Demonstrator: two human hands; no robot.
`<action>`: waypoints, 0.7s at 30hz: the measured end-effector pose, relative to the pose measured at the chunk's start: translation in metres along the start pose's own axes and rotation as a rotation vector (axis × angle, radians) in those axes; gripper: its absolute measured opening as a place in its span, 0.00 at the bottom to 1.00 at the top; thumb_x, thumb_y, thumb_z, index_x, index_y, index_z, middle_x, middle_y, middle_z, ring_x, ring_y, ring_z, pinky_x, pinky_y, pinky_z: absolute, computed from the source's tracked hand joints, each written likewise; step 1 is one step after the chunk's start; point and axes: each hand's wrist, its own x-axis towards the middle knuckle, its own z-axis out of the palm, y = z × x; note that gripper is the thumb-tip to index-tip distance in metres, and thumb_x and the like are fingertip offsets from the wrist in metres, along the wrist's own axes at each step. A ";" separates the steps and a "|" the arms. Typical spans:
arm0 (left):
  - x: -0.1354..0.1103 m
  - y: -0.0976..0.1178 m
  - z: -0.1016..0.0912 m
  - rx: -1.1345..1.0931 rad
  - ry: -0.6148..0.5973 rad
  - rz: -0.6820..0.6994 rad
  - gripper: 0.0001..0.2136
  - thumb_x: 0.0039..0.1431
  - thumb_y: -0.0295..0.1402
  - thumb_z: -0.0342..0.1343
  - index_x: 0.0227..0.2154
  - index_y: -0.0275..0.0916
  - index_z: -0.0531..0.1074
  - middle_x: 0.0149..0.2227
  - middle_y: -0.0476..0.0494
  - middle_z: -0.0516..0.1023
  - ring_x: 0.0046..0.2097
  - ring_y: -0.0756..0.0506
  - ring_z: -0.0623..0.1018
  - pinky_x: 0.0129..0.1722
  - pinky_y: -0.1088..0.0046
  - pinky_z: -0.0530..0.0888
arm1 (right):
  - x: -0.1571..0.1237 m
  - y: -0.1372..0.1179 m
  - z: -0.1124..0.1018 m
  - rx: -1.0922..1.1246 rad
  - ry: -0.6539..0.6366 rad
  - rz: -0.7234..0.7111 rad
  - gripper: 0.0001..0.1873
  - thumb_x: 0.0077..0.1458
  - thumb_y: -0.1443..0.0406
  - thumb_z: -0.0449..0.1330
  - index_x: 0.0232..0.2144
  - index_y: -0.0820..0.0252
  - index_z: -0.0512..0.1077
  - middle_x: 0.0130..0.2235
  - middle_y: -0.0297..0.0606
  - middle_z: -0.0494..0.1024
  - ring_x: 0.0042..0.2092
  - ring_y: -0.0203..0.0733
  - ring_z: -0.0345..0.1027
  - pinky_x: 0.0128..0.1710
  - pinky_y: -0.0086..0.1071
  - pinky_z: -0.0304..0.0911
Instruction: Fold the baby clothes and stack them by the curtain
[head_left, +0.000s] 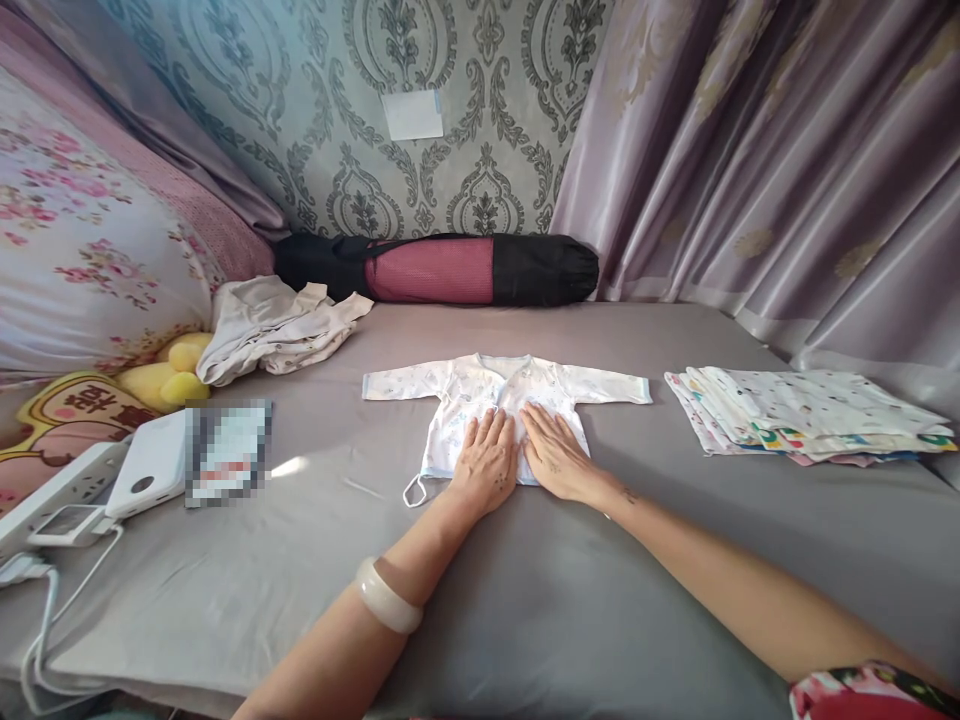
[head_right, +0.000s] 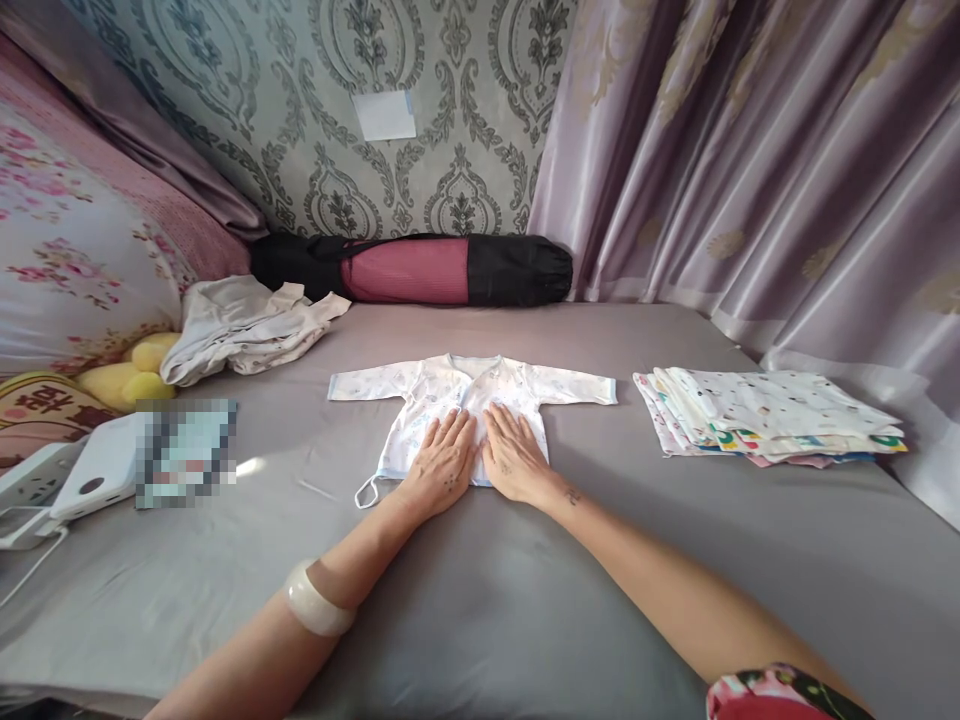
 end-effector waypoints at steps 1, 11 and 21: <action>-0.001 0.000 0.002 0.015 -0.004 -0.006 0.23 0.69 0.35 0.37 0.62 0.29 0.57 0.66 0.34 0.58 0.68 0.36 0.54 0.66 0.52 0.53 | 0.005 0.003 -0.001 -0.016 0.001 0.025 0.31 0.64 0.63 0.37 0.67 0.69 0.51 0.69 0.46 0.47 0.70 0.46 0.37 0.67 0.46 0.37; -0.004 0.002 -0.001 0.053 -0.010 -0.020 0.24 0.68 0.36 0.38 0.63 0.33 0.57 0.67 0.36 0.57 0.68 0.33 0.54 0.65 0.47 0.55 | 0.074 0.027 0.000 -0.056 0.026 0.152 0.32 0.66 0.58 0.35 0.67 0.66 0.50 0.70 0.44 0.44 0.70 0.48 0.35 0.67 0.50 0.34; 0.000 -0.005 -0.011 -0.056 0.041 -0.014 0.20 0.65 0.40 0.47 0.57 0.38 0.65 0.63 0.39 0.65 0.64 0.35 0.62 0.61 0.51 0.62 | 0.127 0.049 -0.013 -0.007 0.212 0.272 0.24 0.65 0.63 0.41 0.58 0.64 0.63 0.61 0.48 0.66 0.61 0.50 0.57 0.60 0.45 0.50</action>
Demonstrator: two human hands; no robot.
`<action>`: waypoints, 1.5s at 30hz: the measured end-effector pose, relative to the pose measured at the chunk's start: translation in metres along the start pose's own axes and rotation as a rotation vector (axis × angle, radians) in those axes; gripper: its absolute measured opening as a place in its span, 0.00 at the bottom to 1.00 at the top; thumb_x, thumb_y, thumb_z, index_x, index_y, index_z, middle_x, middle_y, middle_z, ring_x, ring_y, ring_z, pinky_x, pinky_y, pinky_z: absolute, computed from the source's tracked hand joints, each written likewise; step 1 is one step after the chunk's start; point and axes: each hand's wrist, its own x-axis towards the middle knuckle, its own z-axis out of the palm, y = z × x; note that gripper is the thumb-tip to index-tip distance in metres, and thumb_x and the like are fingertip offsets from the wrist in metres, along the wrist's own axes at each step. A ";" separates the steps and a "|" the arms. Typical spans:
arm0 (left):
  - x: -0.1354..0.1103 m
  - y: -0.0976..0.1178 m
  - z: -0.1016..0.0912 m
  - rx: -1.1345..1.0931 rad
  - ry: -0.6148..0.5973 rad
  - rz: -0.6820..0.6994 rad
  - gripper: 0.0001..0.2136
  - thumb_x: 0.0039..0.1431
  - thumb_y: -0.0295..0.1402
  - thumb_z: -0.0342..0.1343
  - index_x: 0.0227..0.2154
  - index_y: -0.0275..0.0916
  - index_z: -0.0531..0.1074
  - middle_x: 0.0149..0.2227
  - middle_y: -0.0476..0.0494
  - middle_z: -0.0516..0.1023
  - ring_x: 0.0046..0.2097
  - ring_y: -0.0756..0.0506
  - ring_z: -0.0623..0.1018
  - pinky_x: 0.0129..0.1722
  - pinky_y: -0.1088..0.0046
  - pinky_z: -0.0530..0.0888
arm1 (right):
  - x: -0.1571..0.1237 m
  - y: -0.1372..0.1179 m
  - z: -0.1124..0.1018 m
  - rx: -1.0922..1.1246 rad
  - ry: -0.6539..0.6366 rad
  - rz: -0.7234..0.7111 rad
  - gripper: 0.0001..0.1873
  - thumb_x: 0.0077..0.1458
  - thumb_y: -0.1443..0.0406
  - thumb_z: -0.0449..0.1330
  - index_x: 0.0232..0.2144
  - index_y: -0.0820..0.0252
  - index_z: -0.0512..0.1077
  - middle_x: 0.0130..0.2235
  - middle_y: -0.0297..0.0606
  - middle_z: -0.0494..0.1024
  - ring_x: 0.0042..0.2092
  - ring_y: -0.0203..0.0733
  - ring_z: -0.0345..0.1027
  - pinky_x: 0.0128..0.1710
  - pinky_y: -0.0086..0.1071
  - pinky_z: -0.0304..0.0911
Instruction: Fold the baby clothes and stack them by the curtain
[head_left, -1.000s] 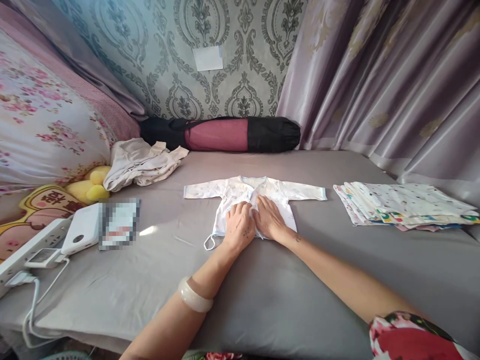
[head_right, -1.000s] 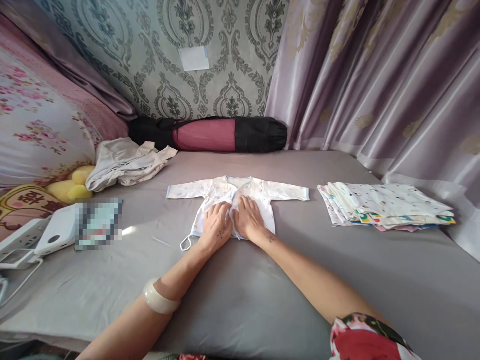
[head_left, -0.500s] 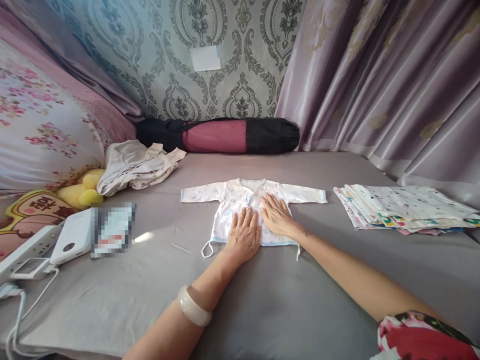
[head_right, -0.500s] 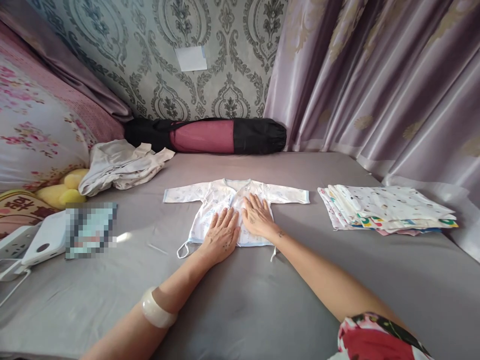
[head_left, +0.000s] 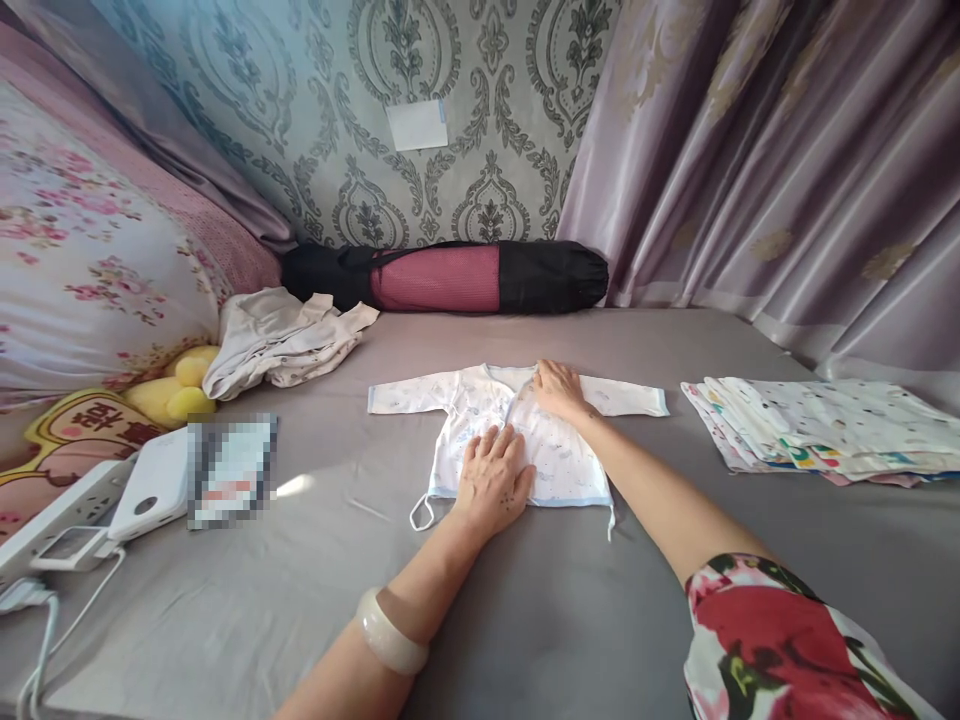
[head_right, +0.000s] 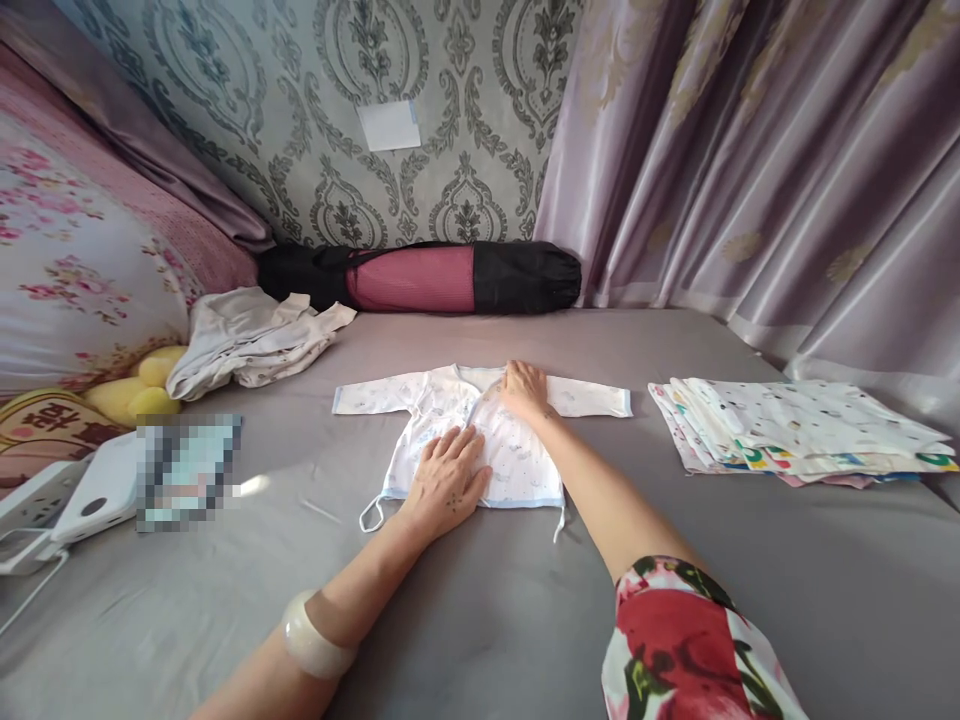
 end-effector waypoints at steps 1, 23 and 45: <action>0.001 -0.001 -0.002 -0.010 0.004 0.000 0.19 0.65 0.40 0.47 0.56 0.39 0.66 0.62 0.39 0.66 0.64 0.36 0.63 0.60 0.53 0.63 | 0.005 0.000 -0.002 0.004 0.025 0.031 0.23 0.65 0.64 0.42 0.56 0.63 0.65 0.58 0.49 0.69 0.58 0.51 0.60 0.58 0.44 0.52; 0.004 -0.004 0.000 0.015 -0.039 -0.090 0.23 0.68 0.43 0.39 0.60 0.37 0.62 0.66 0.39 0.59 0.67 0.34 0.56 0.63 0.46 0.57 | 0.038 -0.031 -0.009 0.017 0.002 -0.012 0.16 0.63 0.66 0.49 0.47 0.55 0.73 0.52 0.44 0.71 0.55 0.50 0.60 0.53 0.41 0.52; 0.001 -0.016 0.015 0.133 0.038 -0.193 0.28 0.67 0.48 0.36 0.65 0.42 0.55 0.67 0.34 0.55 0.67 0.27 0.52 0.61 0.36 0.52 | 0.038 -0.092 0.013 0.031 0.026 -0.152 0.14 0.63 0.69 0.47 0.45 0.59 0.71 0.48 0.45 0.75 0.52 0.47 0.64 0.50 0.37 0.54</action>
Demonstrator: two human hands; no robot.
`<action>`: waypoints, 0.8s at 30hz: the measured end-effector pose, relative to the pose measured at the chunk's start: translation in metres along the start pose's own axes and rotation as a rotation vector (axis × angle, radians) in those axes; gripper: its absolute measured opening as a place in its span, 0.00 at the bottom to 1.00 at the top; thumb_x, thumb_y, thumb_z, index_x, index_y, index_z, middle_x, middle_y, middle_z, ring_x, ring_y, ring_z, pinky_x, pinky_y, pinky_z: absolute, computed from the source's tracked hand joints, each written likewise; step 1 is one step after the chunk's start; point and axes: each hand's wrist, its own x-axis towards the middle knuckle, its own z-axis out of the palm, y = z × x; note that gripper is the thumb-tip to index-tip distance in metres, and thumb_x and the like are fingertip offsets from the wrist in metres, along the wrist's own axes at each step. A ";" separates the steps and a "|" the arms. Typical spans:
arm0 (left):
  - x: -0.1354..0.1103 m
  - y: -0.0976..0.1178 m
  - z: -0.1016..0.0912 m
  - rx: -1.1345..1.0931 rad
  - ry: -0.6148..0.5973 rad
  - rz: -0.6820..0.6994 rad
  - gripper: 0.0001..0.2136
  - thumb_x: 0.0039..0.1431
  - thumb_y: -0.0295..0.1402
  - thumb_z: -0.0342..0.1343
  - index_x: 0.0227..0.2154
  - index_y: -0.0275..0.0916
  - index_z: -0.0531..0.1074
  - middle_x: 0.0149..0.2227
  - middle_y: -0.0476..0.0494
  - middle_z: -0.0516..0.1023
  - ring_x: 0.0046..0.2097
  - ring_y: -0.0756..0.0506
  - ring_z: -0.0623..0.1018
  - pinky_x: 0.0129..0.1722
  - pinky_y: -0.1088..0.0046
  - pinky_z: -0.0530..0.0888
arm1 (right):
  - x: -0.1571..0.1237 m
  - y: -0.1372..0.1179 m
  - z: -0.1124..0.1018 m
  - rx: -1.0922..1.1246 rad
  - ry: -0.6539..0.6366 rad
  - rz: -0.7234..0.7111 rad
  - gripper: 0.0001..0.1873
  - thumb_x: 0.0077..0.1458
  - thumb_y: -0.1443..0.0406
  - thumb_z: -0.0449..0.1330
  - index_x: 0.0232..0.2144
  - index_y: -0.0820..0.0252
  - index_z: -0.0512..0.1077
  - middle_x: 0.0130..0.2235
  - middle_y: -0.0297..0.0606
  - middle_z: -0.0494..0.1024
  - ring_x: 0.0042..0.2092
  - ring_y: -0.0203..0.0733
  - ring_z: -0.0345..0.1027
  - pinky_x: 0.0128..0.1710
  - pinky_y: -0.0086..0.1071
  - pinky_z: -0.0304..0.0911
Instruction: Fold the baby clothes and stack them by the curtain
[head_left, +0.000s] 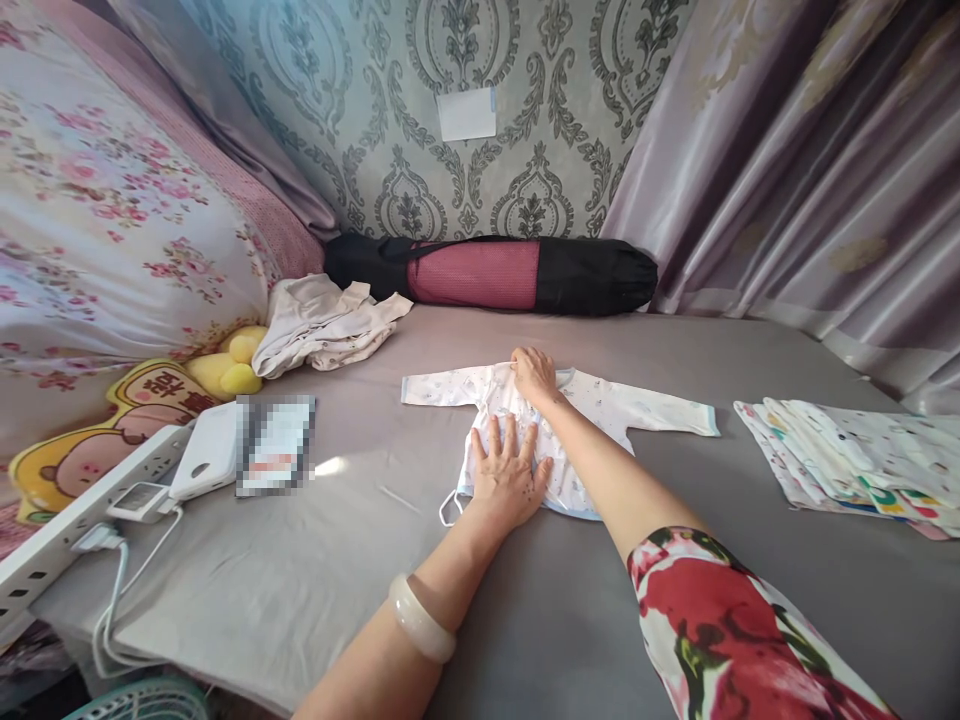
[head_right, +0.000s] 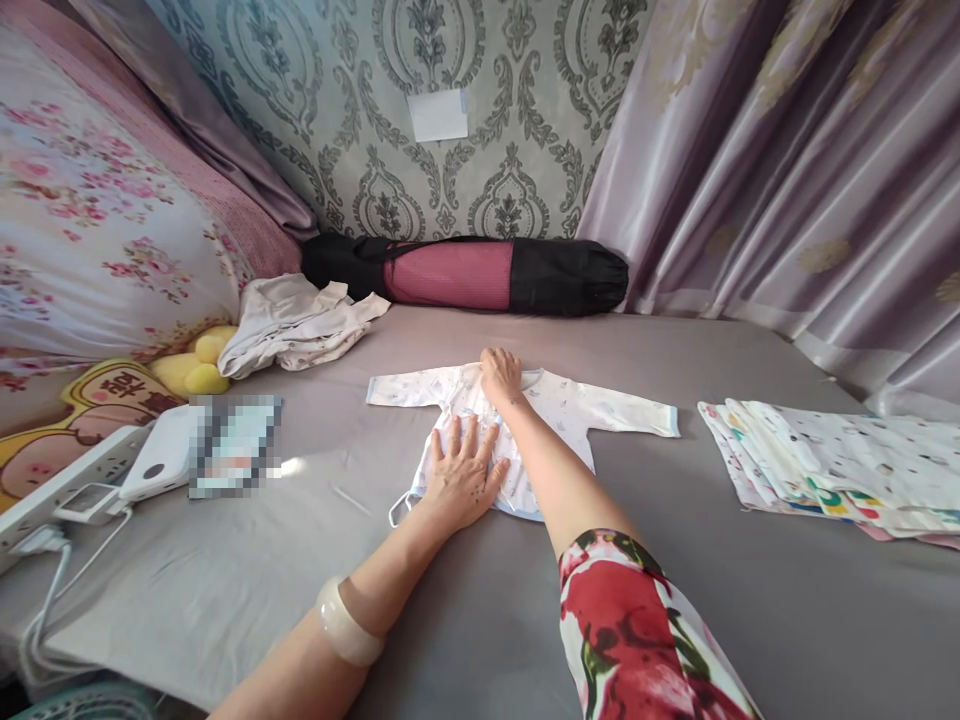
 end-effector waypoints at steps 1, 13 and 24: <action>0.000 0.000 0.001 0.002 0.004 -0.002 0.28 0.67 0.47 0.37 0.65 0.42 0.55 0.67 0.34 0.55 0.67 0.27 0.52 0.61 0.36 0.52 | 0.000 -0.001 0.000 -0.004 -0.005 0.013 0.15 0.64 0.69 0.47 0.46 0.59 0.71 0.49 0.46 0.74 0.52 0.47 0.64 0.50 0.37 0.54; 0.005 -0.002 -0.016 -0.093 -0.067 -0.056 0.26 0.66 0.45 0.42 0.64 0.41 0.57 0.66 0.35 0.58 0.67 0.31 0.55 0.63 0.42 0.54 | -0.054 0.032 -0.032 0.211 -0.112 -0.030 0.27 0.65 0.65 0.41 0.65 0.64 0.54 0.64 0.45 0.62 0.63 0.44 0.56 0.61 0.36 0.53; -0.013 -0.003 -0.014 0.016 -0.015 -0.012 0.24 0.69 0.42 0.35 0.63 0.38 0.58 0.66 0.34 0.58 0.67 0.33 0.55 0.63 0.42 0.53 | -0.169 0.036 -0.036 -0.016 -0.221 -0.107 0.31 0.66 0.56 0.36 0.68 0.60 0.49 0.70 0.44 0.46 0.70 0.52 0.35 0.66 0.55 0.37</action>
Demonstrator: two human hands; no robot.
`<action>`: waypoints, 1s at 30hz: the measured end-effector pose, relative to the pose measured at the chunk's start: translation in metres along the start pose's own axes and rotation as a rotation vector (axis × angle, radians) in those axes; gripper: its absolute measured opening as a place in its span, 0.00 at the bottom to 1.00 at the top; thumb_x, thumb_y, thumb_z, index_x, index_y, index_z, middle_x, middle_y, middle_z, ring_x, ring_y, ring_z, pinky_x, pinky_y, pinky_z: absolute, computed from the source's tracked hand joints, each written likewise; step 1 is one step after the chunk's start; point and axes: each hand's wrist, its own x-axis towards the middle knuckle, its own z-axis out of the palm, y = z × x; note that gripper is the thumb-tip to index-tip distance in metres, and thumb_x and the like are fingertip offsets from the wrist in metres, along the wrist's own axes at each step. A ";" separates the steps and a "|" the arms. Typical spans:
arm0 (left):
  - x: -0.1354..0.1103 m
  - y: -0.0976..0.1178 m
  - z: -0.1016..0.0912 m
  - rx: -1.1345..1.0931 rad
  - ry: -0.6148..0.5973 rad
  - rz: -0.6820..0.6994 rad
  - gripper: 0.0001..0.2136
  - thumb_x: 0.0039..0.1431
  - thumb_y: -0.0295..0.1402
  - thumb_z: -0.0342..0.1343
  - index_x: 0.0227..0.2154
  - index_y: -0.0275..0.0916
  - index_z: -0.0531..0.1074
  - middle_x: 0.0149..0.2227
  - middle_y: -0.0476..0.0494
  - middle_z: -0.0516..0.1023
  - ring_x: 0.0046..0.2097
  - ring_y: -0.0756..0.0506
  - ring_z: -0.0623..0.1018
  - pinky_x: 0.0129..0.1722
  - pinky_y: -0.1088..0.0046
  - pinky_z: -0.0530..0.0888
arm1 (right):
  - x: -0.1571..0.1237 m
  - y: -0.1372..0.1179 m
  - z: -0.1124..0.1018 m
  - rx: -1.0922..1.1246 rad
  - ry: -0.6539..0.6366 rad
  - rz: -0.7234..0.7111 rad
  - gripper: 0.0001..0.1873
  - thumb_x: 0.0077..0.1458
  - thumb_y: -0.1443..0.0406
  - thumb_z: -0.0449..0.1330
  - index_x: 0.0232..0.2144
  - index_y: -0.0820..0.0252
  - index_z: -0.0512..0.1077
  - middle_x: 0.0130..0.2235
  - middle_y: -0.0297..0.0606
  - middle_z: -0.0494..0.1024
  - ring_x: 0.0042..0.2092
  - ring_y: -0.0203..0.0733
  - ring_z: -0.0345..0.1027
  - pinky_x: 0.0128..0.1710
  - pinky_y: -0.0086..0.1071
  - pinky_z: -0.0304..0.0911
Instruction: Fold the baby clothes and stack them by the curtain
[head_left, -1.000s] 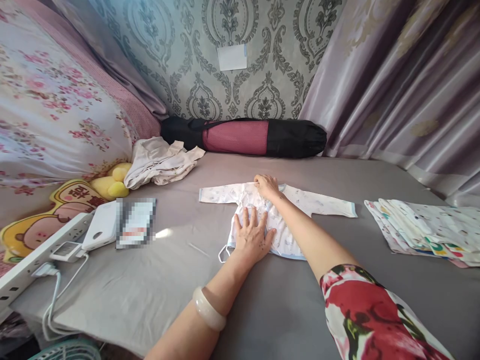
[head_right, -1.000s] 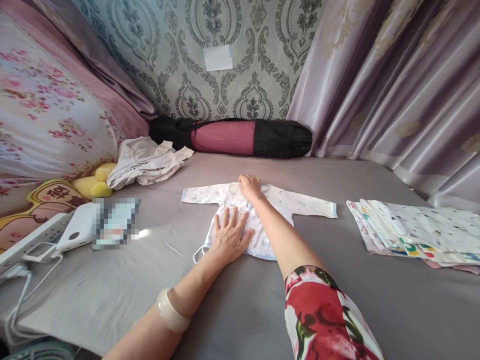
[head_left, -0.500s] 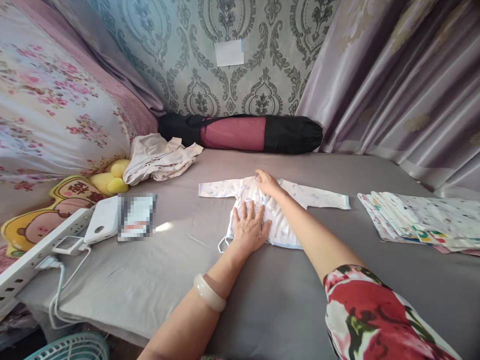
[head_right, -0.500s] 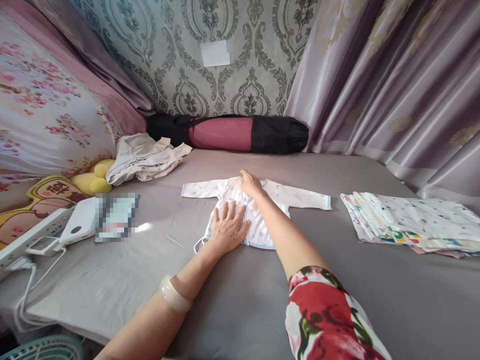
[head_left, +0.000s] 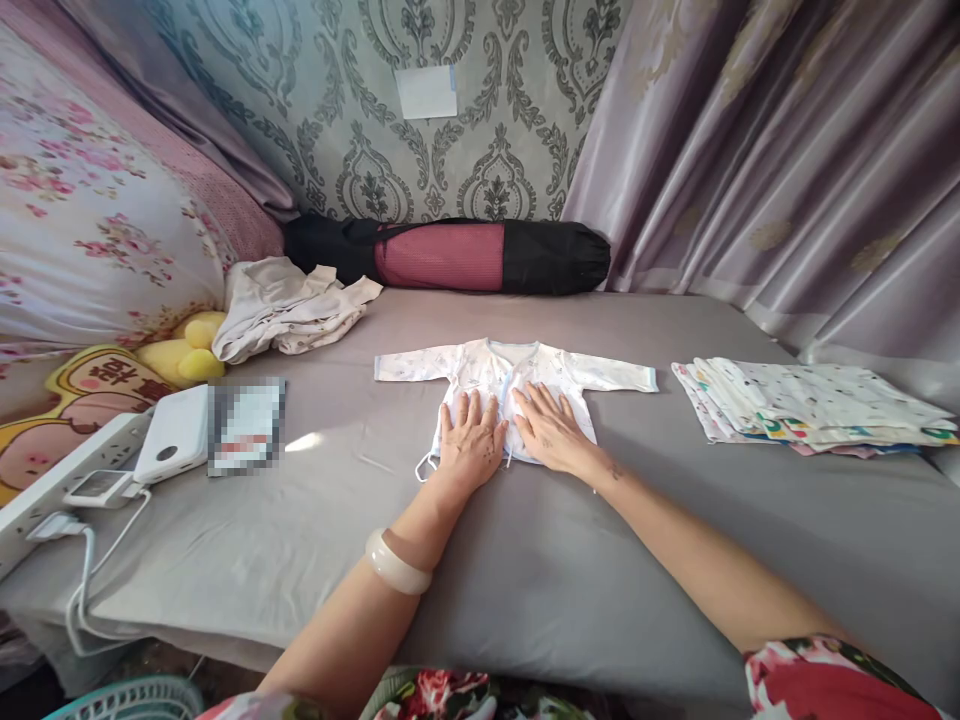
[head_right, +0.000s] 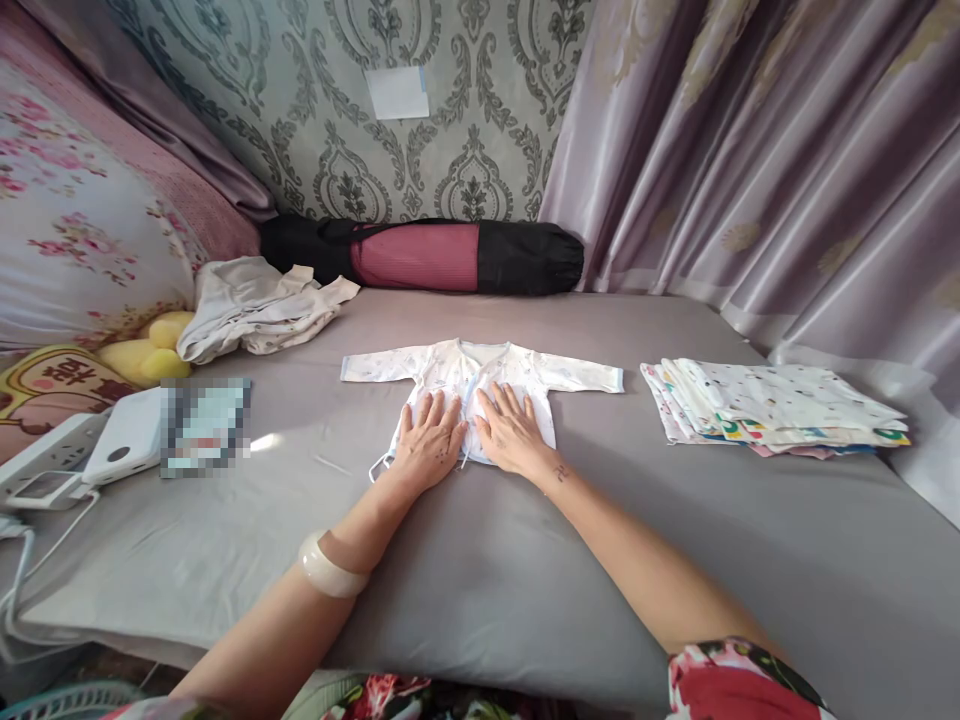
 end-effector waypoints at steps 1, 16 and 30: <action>0.000 0.000 0.001 0.005 -0.013 0.007 0.25 0.69 0.42 0.35 0.63 0.38 0.57 0.66 0.33 0.58 0.67 0.33 0.55 0.63 0.42 0.53 | -0.003 -0.002 0.001 -0.007 0.005 -0.001 0.31 0.66 0.56 0.36 0.68 0.59 0.49 0.70 0.44 0.46 0.70 0.52 0.34 0.66 0.55 0.36; -0.034 -0.057 -0.053 -0.207 -0.097 -0.181 0.27 0.55 0.49 0.58 0.54 0.43 0.65 0.58 0.38 0.65 0.59 0.35 0.64 0.56 0.53 0.62 | -0.010 -0.003 -0.005 0.040 -0.022 0.006 0.33 0.67 0.53 0.32 0.69 0.60 0.44 0.70 0.44 0.44 0.70 0.49 0.33 0.66 0.53 0.36; -0.064 -0.089 -0.061 -0.302 -0.136 -0.411 0.07 0.56 0.36 0.54 0.29 0.42 0.75 0.45 0.43 0.75 0.48 0.40 0.72 0.48 0.63 0.68 | -0.022 -0.017 0.002 -0.013 -0.049 -0.098 0.31 0.67 0.54 0.35 0.68 0.57 0.48 0.71 0.43 0.41 0.70 0.50 0.32 0.66 0.55 0.34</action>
